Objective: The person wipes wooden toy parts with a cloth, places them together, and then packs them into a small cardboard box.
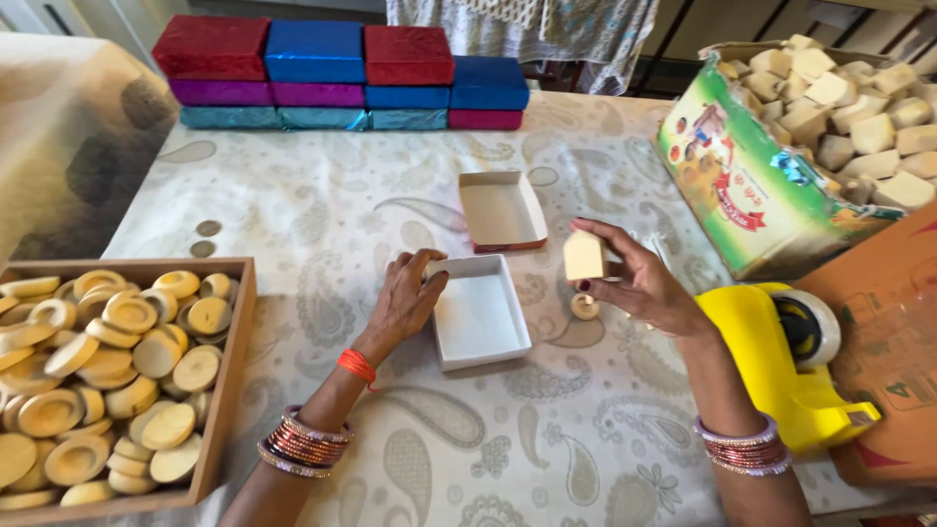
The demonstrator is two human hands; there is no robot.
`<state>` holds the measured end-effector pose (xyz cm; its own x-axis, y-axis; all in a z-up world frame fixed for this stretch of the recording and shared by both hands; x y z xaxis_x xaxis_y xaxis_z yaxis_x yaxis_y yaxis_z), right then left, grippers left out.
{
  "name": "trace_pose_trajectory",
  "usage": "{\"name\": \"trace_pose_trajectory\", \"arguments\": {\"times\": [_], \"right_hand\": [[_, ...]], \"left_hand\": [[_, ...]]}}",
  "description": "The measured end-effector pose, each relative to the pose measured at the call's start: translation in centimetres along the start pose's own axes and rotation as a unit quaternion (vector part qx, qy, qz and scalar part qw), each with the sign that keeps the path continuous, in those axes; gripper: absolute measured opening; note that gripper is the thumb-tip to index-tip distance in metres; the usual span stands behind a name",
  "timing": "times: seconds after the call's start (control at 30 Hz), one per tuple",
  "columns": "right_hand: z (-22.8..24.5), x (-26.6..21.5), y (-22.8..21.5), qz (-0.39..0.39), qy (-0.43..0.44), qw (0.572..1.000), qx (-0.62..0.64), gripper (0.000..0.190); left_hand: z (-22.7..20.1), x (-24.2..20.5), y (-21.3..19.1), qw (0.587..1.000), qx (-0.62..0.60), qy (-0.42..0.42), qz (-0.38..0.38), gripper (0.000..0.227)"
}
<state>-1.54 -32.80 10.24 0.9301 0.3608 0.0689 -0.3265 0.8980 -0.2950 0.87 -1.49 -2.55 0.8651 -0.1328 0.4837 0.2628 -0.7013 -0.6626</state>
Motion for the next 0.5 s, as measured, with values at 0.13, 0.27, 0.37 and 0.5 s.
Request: {"name": "trace_pose_trajectory", "arguments": {"times": [0.13,0.27,0.37,0.5], "right_hand": [[0.0,2.2,5.3,0.083,-0.038,0.976,0.198,0.075],[-0.3,4.3,9.7,0.093,-0.026,0.995,0.039,0.070],[0.8,4.6,11.7,0.103,-0.079,0.960,-0.247,0.065],[0.3,4.7,13.8,0.084,-0.110,0.930,-0.340,0.068]], "left_hand": [[-0.8,0.2,-1.5,0.986,-0.134,-0.103,0.005,0.040],[0.2,0.1,-0.8,0.971,-0.206,-0.118,-0.015,0.032],[0.2,-0.2,-0.7,0.959,-0.226,-0.171,0.012,0.033],[0.0,-0.4,-0.5,0.964,-0.220,-0.143,-0.046,0.030]]}}
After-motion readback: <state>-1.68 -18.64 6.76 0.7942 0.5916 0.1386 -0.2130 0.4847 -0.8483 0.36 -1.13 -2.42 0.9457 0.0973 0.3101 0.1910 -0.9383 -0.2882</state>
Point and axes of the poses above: each hand's wrist, its own x-axis towards the middle knuckle, its own y-axis out of the palm, z = x × y, the point moved 3 cm from there along x, towards the middle knuckle, and after that the axes turned 5 degrees about -z, right-handed, at the moved point
